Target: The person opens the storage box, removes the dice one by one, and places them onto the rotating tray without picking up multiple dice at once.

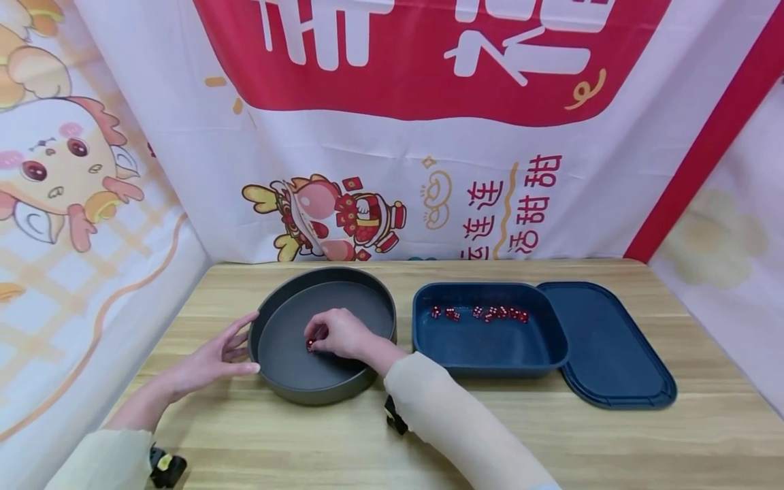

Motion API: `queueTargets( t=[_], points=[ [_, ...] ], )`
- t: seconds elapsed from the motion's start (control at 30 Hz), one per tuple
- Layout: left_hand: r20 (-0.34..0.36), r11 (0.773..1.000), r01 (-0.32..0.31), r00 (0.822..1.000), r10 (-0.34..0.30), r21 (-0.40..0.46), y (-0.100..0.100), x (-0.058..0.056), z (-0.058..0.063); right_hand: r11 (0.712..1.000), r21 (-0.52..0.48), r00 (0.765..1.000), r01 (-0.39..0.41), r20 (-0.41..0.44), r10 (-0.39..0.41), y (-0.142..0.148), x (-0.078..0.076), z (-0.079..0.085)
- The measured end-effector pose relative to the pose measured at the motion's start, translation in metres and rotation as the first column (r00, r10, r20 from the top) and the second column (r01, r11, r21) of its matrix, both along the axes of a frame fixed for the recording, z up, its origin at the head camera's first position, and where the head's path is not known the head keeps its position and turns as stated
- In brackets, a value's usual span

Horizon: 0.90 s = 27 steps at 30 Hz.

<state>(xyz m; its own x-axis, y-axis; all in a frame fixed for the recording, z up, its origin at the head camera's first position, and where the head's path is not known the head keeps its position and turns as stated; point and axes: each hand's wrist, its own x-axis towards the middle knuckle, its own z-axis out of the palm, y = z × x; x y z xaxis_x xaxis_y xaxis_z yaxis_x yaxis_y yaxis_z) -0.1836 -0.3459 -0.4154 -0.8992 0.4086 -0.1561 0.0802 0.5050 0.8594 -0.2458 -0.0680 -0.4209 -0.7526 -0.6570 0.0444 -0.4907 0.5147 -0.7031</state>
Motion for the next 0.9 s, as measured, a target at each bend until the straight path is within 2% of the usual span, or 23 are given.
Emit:
queueTargets(
  t=[0.13, 0.43, 0.73, 0.9],
  points=[
    [-0.002, 1.0, 0.002, 1.0, -0.002, -0.004, 0.002, -0.001, 0.001, 1.0, -0.002, 1.0, 0.022, -0.001, -0.022, 0.003, 0.001, 0.002],
    [-0.013, 0.999, -0.002, 1.0, 0.002, -0.034, 0.003, 0.0, 0.003, 0.998, -0.055, 1.0, 0.016, 0.013, -0.015, 0.009, 0.008, 0.015],
    [-0.017, 1.0, -0.003, 1.0, 0.002, -0.027, 0.004, 0.001, 0.005, 0.997, -0.081, 1.0, -0.015, -0.02, 0.013, 0.043, 0.019, 0.055],
    [-0.01, 1.0, 0.012, 1.0, -0.012, -0.015, 0.002, -0.001, 0.003, 0.995, -0.093, 0.998, -0.041, -0.049, 0.036, 0.072, 0.018, 0.071]
  ],
)
